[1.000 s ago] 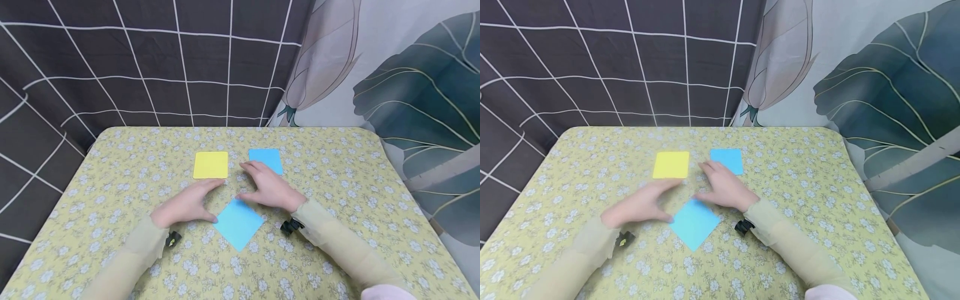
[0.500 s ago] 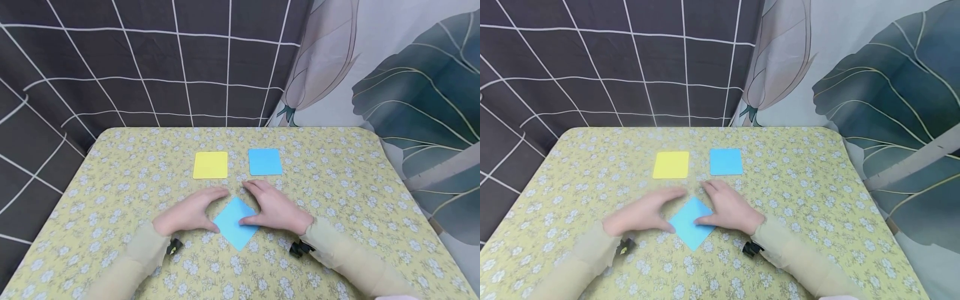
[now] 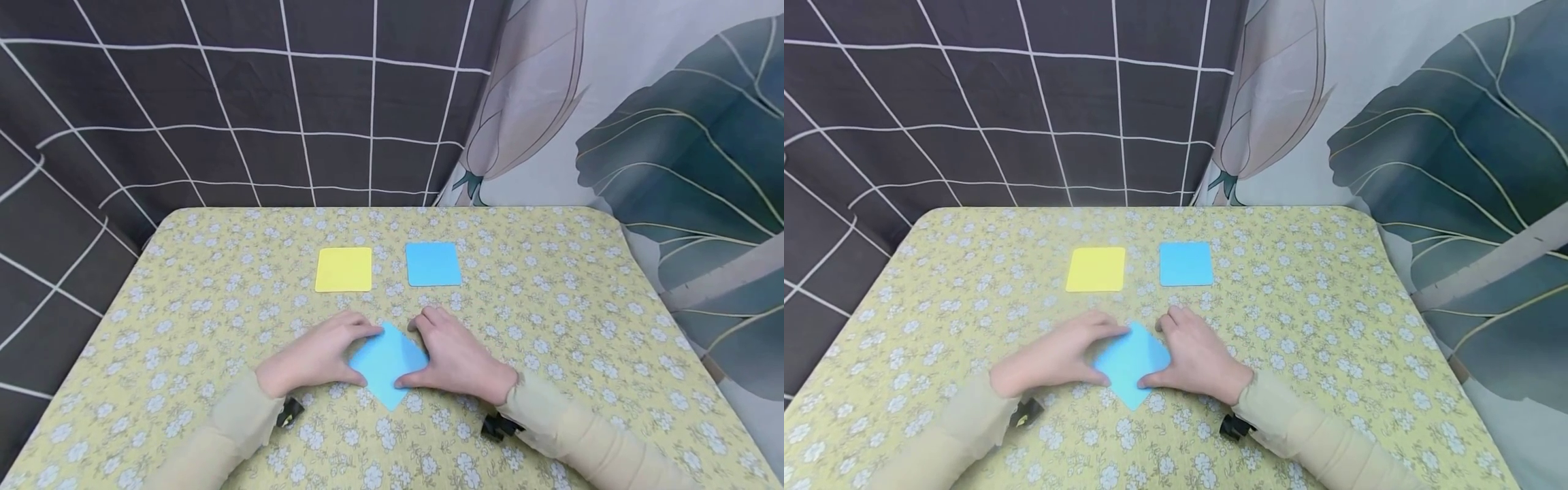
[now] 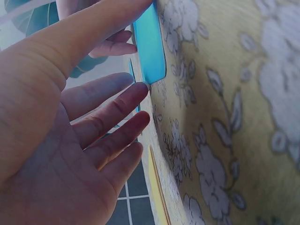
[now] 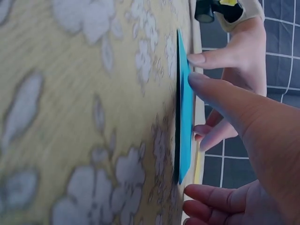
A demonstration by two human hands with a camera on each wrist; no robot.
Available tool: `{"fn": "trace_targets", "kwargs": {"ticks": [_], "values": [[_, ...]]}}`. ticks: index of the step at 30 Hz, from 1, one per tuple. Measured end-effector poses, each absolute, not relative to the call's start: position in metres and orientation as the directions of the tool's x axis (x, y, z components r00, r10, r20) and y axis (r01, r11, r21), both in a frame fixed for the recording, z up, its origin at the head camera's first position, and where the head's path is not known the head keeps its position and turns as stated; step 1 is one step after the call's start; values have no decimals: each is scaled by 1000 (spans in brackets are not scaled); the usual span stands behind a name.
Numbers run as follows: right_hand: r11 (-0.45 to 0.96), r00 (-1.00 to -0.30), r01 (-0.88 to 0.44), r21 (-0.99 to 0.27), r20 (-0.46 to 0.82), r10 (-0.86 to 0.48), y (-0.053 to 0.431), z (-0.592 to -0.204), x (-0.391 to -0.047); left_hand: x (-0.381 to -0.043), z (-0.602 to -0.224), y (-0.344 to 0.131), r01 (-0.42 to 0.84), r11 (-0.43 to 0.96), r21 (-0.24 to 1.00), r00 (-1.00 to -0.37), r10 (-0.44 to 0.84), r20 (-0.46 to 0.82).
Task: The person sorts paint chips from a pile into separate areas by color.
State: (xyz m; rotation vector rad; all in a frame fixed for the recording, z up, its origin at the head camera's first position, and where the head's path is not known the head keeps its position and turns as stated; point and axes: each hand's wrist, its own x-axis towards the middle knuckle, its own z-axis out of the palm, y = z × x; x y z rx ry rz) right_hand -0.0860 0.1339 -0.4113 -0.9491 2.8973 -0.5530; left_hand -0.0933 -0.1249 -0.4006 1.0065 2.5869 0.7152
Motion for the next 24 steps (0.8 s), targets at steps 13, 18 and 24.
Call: {"fn": "trace_targets", "kwargs": {"ticks": [13, 18, 24], "values": [[811, -853, -492, -317, -9, -521, 126, -407, -75, -87, -401, -117, 543, 621, 565, -701, 706, -102], [842, -878, -439, -314, -49, -476, 125, -406, -76, -89, -400, -115, 549, 620, 560, -701, 707, -95], [861, -885, -406, -307, -105, -454, 128, -403, -78, -89, -400, -116, 552, 606, 572, -694, 715, -88]]}}
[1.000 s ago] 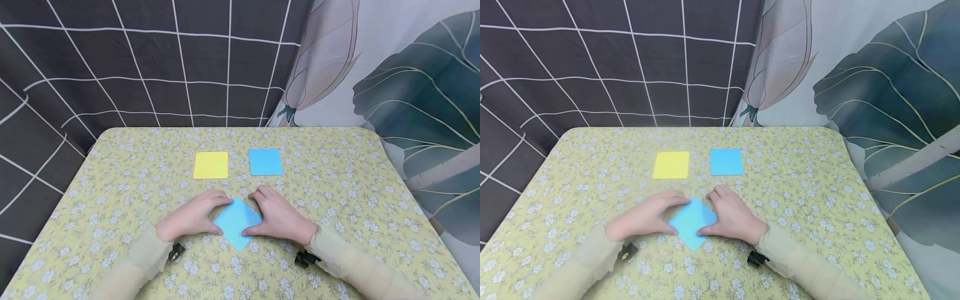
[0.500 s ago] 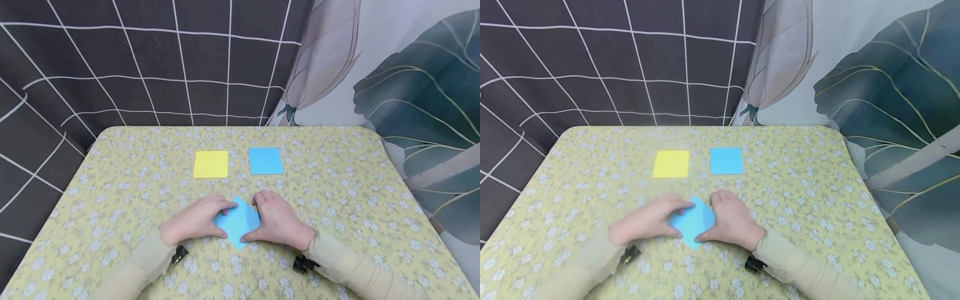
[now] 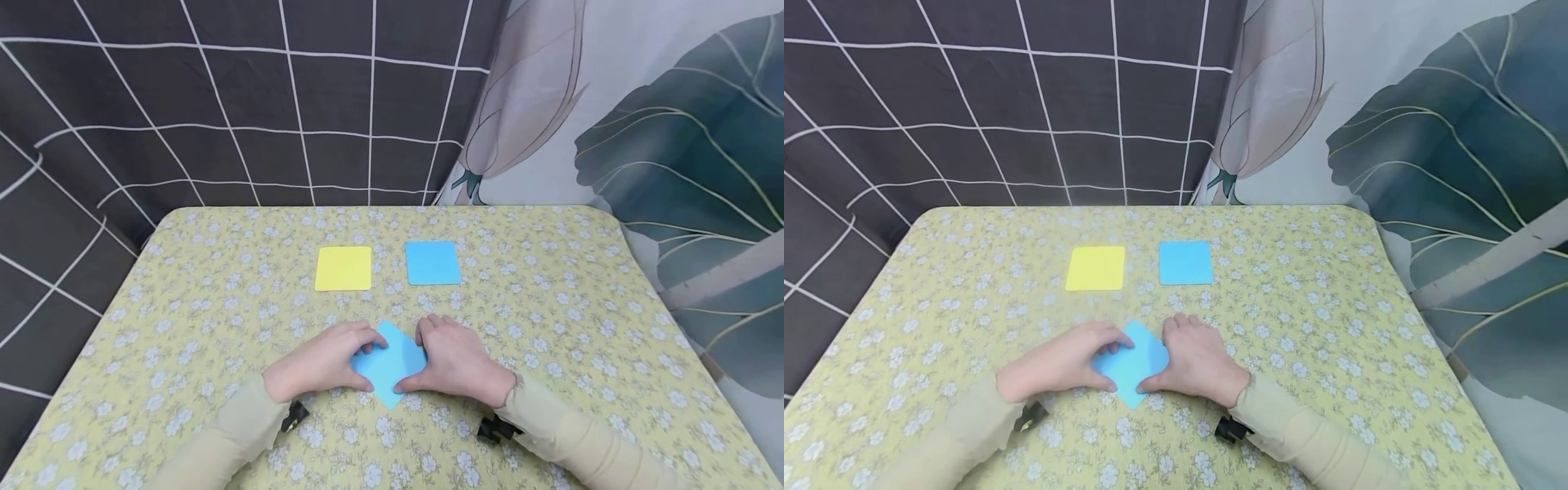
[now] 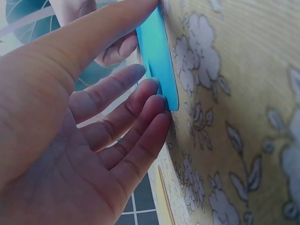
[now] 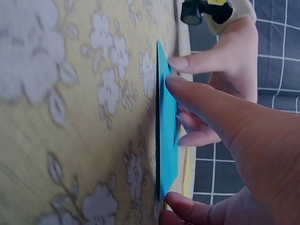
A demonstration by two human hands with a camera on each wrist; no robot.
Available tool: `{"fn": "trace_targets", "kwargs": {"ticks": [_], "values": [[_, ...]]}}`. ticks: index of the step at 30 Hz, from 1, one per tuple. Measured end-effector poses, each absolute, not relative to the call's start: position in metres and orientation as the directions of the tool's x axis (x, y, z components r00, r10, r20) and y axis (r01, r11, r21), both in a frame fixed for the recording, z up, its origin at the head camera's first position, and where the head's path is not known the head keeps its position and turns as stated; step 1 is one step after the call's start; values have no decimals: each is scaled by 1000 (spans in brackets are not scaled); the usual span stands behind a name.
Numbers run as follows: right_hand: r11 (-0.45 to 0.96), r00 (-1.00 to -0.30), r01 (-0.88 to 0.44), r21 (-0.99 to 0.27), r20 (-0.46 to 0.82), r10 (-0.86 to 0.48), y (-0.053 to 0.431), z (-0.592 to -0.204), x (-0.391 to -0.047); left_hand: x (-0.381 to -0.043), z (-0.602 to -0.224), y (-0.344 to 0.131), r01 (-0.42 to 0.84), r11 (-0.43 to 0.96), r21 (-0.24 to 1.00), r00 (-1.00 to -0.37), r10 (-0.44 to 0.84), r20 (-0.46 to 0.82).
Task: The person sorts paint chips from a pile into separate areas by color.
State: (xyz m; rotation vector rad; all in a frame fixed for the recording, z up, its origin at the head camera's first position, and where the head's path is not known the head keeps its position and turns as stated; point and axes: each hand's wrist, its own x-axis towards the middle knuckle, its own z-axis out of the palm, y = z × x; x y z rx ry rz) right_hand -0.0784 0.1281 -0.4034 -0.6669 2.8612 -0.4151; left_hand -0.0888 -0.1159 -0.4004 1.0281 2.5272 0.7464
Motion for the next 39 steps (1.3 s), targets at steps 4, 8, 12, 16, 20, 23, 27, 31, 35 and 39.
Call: {"fn": "trace_targets", "kwargs": {"ticks": [4, 8, 12, 16, 20, 23, 27, 31, 35, 39], "values": [[853, -878, -416, -315, -106, -468, 128, -404, -79, -89, -401, -116, 551, 607, 573, -696, 713, -86], [853, -883, -395, -342, -116, -455, 129, -403, -80, -90, -401, -116, 548, 609, 574, -697, 711, -89], [836, -877, -362, -412, -153, -455, 127, -400, -79, -90, -400, -116, 549, 609, 572, -699, 710, -86], [816, -862, -372, -442, -161, -481, 125, -400, -76, -91, -401, -114, 554, 601, 576, -696, 714, -76], [813, -854, -413, -410, -136, -502, 122, -403, -74, -91, -401, -113, 538, 598, 594, -702, 708, -76], [815, -851, -430, -389, -125, -509, 121, -405, -74, -92, -401, -113, 516, 603, 608, -720, 690, -72], [804, -846, -458, -378, -94, -525, 122, -405, -80, -95, -400, -116, 511, 611, 605, -744, 667, -44], [787, -834, -491, -374, -58, -548, 126, -404, -87, -100, -400, -118, 524, 611, 593, -757, 653, -3], [768, -818, -519, -374, -44, -574, 127, -403, -91, -105, -401, -119, 544, 602, 584, -754, 656, 28], [769, -818, -526, -362, -33, -575, 123, -404, -92, -107, -402, -120, 552, 611, 567, -752, 659, 23]]}}
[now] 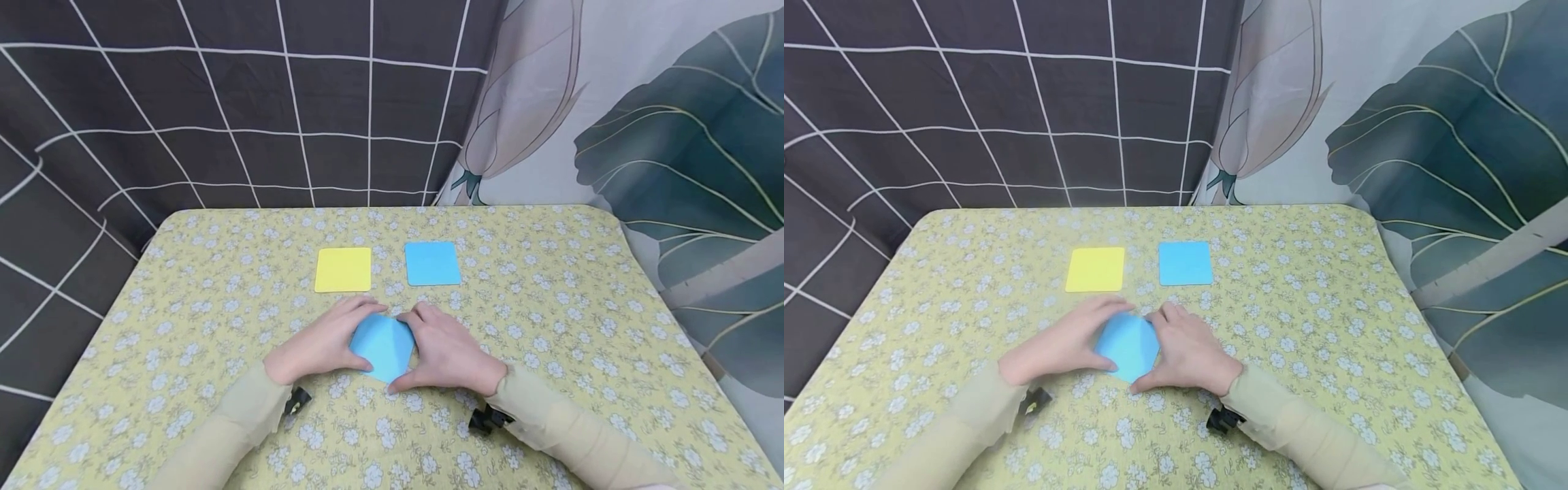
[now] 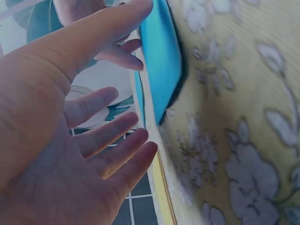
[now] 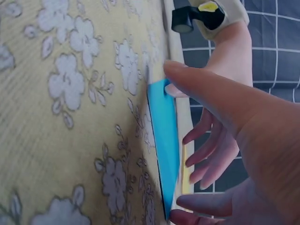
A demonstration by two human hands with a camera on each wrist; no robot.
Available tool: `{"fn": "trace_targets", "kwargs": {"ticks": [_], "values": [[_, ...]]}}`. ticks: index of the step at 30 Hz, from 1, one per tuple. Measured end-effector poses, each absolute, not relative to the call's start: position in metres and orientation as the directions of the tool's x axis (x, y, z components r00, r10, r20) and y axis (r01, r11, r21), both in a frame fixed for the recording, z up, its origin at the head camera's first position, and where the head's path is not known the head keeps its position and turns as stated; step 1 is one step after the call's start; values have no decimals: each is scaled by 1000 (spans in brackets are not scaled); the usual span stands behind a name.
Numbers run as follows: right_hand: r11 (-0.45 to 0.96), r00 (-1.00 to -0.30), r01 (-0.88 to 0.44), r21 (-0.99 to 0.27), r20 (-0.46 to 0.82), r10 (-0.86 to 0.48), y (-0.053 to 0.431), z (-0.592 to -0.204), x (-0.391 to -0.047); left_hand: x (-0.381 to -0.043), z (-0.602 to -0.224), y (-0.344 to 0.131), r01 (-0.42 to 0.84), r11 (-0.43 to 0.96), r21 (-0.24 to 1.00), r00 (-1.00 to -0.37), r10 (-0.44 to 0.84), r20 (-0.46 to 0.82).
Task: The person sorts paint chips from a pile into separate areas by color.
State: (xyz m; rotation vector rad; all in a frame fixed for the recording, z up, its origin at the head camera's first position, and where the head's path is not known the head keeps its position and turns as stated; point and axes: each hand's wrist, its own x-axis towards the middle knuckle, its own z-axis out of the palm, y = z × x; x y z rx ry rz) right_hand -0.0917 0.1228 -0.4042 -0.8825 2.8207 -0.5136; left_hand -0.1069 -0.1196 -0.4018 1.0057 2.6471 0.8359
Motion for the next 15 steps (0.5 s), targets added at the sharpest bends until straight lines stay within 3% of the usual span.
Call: {"fn": "trace_targets", "kwargs": {"ticks": [6, 15], "values": [[795, -830, -525, -305, -22, -557, 118, -406, -91, -109, -403, -119, 549, 627, 553, -751, 661, -4], [763, -800, -553, -334, -42, -598, 126, -398, -102, -109, -404, -118, 535, 636, 556, -758, 653, -18]]}}
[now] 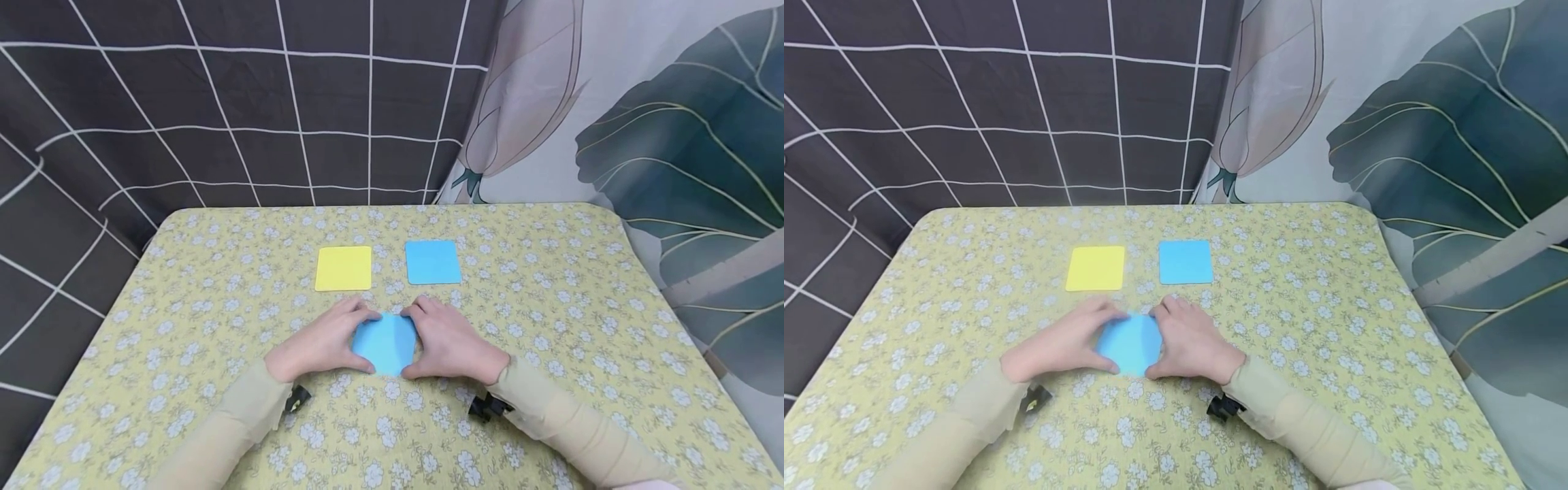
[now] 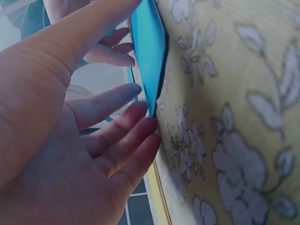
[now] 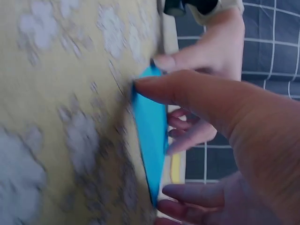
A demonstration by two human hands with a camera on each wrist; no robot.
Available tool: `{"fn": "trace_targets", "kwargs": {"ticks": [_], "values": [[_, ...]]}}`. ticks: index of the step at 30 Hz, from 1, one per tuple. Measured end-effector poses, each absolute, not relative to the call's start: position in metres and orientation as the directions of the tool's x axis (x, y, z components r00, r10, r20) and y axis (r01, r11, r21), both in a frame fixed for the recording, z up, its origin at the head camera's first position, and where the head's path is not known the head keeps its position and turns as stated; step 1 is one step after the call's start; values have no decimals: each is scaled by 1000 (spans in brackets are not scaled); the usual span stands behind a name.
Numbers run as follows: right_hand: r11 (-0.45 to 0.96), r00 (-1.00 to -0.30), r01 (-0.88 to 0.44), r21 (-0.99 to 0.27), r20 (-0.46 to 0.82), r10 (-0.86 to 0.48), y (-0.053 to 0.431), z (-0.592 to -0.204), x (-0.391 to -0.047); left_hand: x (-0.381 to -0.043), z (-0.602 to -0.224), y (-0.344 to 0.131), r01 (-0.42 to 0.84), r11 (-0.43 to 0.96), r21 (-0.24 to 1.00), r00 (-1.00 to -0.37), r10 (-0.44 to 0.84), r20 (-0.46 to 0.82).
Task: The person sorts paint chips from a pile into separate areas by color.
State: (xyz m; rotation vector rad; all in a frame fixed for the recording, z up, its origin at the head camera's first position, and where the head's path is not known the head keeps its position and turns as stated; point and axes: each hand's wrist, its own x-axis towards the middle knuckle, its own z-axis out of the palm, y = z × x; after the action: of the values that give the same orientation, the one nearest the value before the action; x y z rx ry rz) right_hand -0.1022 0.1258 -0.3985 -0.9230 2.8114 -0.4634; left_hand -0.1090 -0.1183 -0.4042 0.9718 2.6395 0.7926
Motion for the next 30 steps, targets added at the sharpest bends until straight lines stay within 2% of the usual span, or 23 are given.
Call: {"fn": "trace_targets", "kwargs": {"ticks": [8, 16, 20, 30], "values": [[752, -777, -563, -343, -91, -623, 132, -394, -115, -110, -408, -117, 538, 629, 561, -756, 654, -8], [755, -799, -549, -360, -39, -600, 128, -403, -117, -113, -408, -116, 527, 631, 569, -766, 643, -4], [722, -776, -577, -380, -19, -630, 126, -404, -114, -112, -409, -116, 524, 635, 568, -769, 639, -5], [687, -718, -675, -269, 27, -695, 126, -401, -113, -112, -412, -119, 553, 631, 544, -760, 649, 19]]}}
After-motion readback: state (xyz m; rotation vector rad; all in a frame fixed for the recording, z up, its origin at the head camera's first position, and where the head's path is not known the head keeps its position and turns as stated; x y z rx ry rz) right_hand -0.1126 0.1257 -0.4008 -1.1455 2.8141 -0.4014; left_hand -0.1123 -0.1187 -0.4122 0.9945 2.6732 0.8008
